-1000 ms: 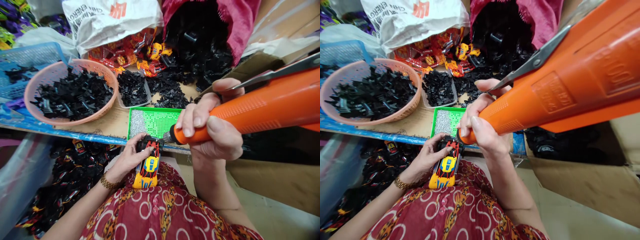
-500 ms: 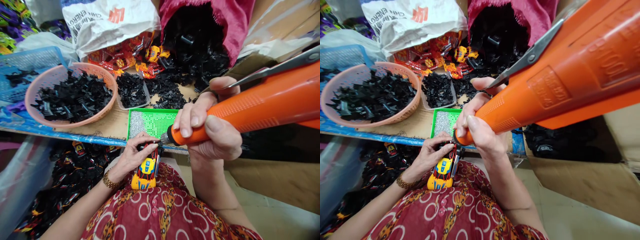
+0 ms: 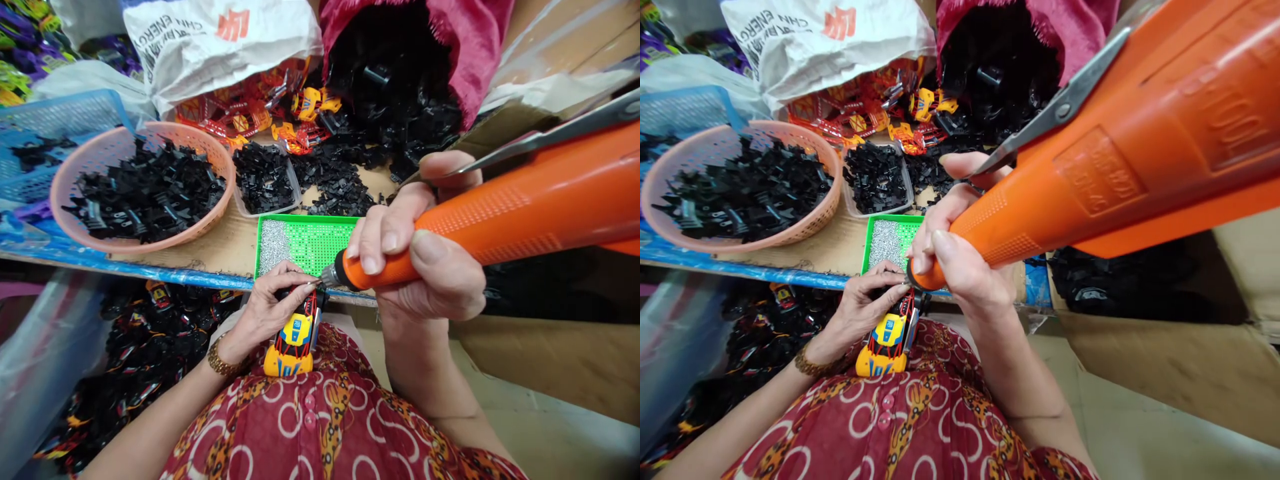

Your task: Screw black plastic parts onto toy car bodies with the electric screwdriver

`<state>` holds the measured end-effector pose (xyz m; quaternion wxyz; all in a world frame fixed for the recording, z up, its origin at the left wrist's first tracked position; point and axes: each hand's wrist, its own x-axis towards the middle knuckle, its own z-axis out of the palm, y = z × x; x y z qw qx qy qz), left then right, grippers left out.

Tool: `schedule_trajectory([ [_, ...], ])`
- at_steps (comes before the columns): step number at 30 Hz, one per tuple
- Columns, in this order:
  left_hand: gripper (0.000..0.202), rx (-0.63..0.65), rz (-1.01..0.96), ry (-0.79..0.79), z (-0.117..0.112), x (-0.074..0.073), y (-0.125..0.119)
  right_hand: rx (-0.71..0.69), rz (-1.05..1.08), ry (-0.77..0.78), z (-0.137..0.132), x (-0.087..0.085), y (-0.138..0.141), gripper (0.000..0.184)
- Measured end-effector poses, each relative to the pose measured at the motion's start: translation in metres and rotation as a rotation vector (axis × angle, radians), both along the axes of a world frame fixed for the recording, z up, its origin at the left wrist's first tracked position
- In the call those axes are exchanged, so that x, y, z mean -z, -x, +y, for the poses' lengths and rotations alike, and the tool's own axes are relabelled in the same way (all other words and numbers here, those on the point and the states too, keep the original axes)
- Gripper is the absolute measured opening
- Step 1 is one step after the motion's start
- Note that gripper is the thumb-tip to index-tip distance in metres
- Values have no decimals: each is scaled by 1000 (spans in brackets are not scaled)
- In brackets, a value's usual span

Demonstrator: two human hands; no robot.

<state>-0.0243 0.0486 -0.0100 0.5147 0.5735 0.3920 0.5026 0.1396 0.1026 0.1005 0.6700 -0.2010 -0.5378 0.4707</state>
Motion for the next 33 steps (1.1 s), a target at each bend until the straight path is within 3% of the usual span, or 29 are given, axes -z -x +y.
schedule_trajectory([
  [4,16,-7,1,-26,-1,0,0,-33,33,-20,-1,3,2,69],
  [8,11,2,23,-8,-2,-1,-1,-2,-18,68,-4,9,1,65],
  [19,11,10,31,50,-3,-1,1,-22,-36,82,-4,18,-2,68],
  [27,11,13,18,49,-5,-2,0,-23,5,57,-6,10,-3,33],
  [30,10,2,12,41,-4,-2,0,-13,6,111,-6,11,-2,39],
  [33,10,-6,14,47,-4,-3,-1,-21,36,53,-5,13,-2,44],
])
